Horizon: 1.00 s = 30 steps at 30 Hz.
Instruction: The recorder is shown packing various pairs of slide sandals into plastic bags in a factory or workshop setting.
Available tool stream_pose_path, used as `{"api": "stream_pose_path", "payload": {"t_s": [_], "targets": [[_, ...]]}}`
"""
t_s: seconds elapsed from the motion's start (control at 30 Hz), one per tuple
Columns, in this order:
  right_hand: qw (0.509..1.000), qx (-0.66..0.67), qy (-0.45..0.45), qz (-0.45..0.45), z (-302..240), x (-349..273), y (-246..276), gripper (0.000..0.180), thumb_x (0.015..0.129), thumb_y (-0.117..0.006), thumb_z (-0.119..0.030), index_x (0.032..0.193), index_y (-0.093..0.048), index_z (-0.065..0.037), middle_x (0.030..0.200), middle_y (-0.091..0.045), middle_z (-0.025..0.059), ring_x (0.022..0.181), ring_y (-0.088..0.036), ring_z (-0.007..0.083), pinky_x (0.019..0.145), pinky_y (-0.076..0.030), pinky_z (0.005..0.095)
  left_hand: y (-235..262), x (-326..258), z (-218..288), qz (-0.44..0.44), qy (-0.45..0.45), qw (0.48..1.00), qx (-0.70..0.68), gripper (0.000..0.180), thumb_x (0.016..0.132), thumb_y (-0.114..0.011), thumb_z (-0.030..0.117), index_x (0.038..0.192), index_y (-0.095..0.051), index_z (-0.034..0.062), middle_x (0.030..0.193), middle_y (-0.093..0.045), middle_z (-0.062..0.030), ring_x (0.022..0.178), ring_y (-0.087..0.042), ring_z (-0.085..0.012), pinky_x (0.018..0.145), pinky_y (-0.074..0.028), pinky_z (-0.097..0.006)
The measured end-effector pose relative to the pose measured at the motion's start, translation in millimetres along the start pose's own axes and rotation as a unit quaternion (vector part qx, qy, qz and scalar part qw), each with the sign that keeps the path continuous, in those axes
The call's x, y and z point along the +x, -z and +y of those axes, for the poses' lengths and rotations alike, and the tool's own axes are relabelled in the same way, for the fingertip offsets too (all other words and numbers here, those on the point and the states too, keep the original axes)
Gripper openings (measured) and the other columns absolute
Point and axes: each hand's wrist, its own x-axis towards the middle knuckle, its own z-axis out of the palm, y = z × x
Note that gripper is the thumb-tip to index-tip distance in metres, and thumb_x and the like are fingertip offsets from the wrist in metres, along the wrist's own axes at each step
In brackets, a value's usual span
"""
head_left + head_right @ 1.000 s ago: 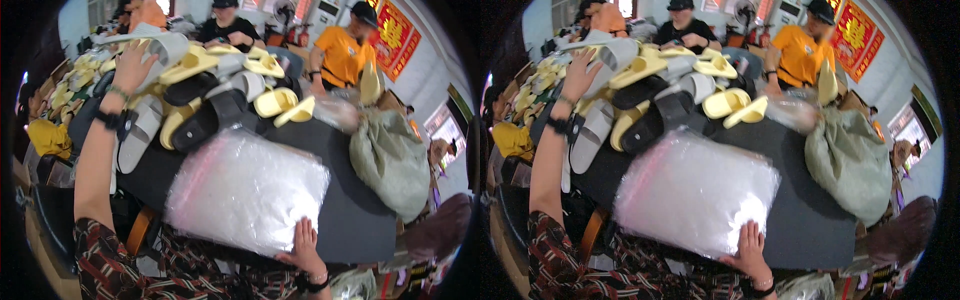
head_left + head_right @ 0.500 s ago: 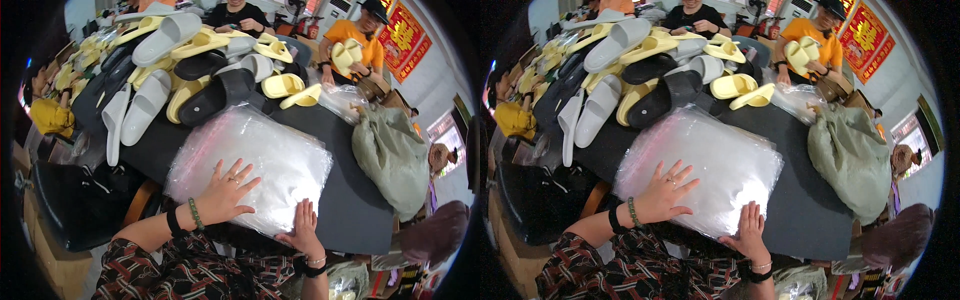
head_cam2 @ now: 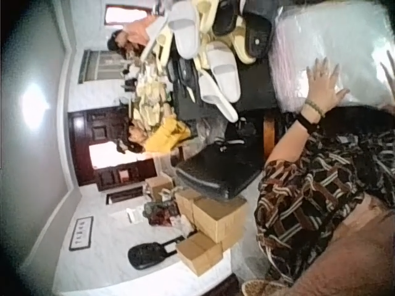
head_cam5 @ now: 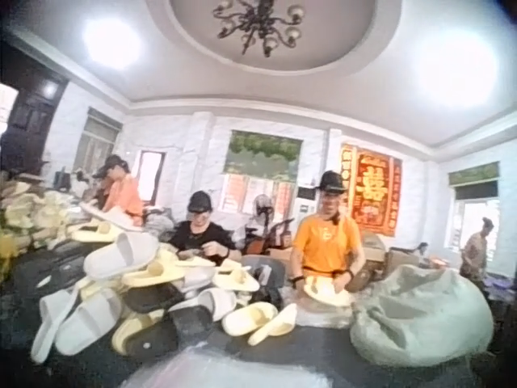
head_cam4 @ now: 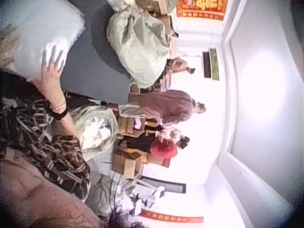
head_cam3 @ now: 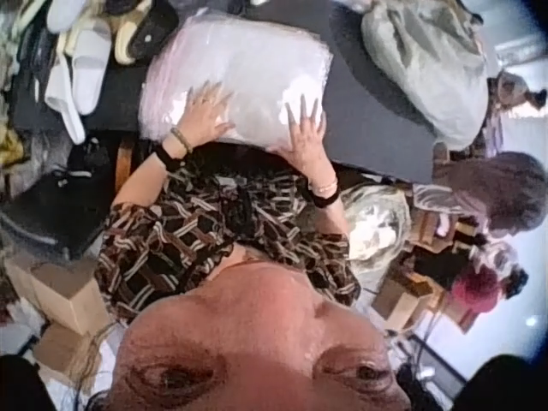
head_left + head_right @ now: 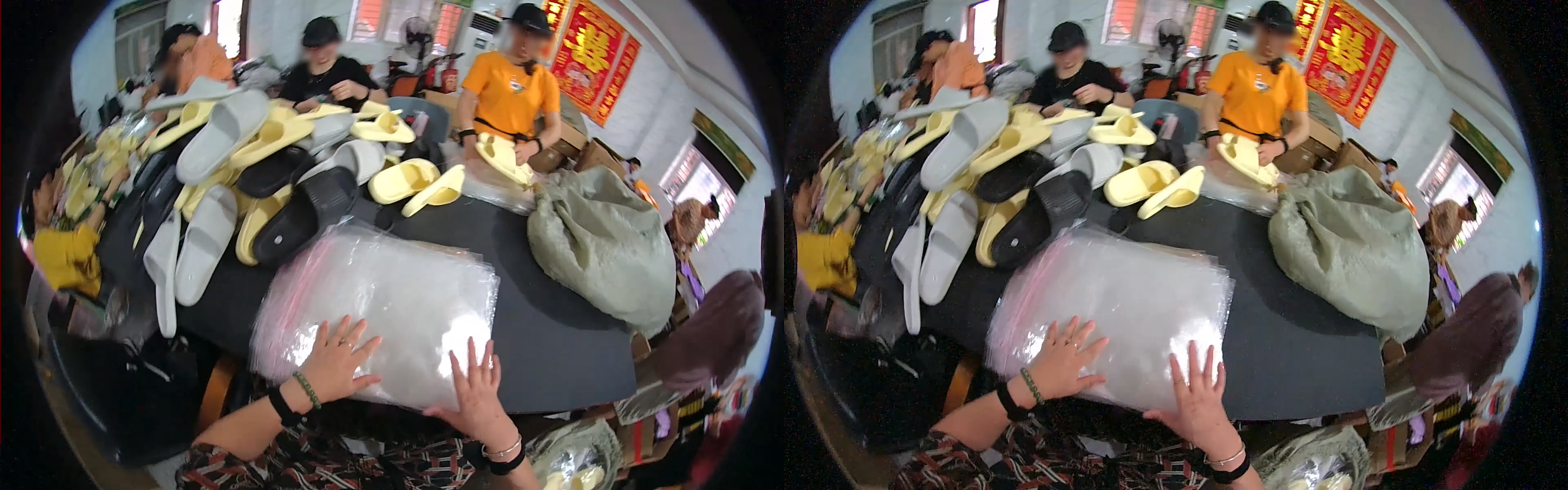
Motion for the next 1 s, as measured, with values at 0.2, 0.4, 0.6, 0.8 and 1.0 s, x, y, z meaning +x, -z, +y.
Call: {"api": "stream_pose_path", "payload": {"t_s": [0.2, 0.4, 0.6, 0.8, 1.0], "targets": [[0.996, 0.046, 0.022, -0.07, 14, -4, -45, 0.109, 0.07, -0.082, -0.046, 0.153, -0.023, -0.008, 0.158, -0.018, 0.0237, 0.145, -0.017, 0.0491, 0.111, -0.024, 0.0631, -4, 3, 1, 0.002, 0.014, 1.0, -0.019, 0.071, 0.089, -0.054, 0.062, 0.144, -0.048, 0.0173, 0.152, -0.035, -0.0211, 0.143, -0.025, -0.0441, 0.11, -0.018, -0.069], [0.997, 0.006, 0.021, -0.076, 17, 1, -46, 0.115, 0.063, -0.087, -0.031, 0.154, -0.021, -0.009, 0.159, -0.017, 0.0216, 0.146, -0.019, 0.0467, 0.111, -0.027, 0.062, 32, 16, 31, 0.029, -0.045, 0.998, -0.043, 0.075, 0.087, -0.055, 0.065, 0.143, -0.048, 0.0167, 0.153, -0.033, -0.0198, 0.144, -0.02, -0.046, 0.108, -0.014, -0.074], [0.993, 0.058, 0.015, -0.099, 15, 3, -34, 0.111, 0.067, -0.086, -0.04, 0.154, -0.023, -0.01, 0.159, -0.015, 0.0242, 0.146, -0.014, 0.0494, 0.112, -0.023, 0.0627, -5, 16, 32, 0.01, -0.055, 0.998, -0.038, 0.076, 0.086, -0.056, 0.066, 0.146, -0.046, 0.021, 0.154, -0.033, -0.0177, 0.142, -0.023, -0.0469, 0.108, -0.017, -0.073], [0.996, 0.073, 0.047, -0.018, -7, -7, 8, 0.102, 0.076, -0.072, -0.061, 0.154, -0.026, -0.011, 0.16, -0.014, 0.0235, 0.147, -0.01, 0.0493, 0.112, -0.018, 0.0655, -14, 13, 36, 0.008, -0.048, 0.999, -0.019, 0.074, 0.085, -0.056, 0.067, 0.145, -0.046, 0.0255, 0.154, -0.034, -0.0161, 0.14, -0.027, -0.0476, 0.108, -0.019, -0.071], [0.998, 0.028, 0.01, -0.056, 4, -8, -62, 0.092, 0.085, -0.065, -0.056, 0.153, -0.026, -0.008, 0.159, -0.018, 0.0227, 0.145, -0.019, 0.0477, 0.112, -0.024, 0.0631, -10, 14, 30, -0.03, -0.043, 0.996, -0.066, 0.073, 0.085, -0.056, 0.067, 0.142, -0.051, 0.0222, 0.153, -0.035, -0.0174, 0.143, -0.023, -0.047, 0.11, -0.014, -0.071]]}}
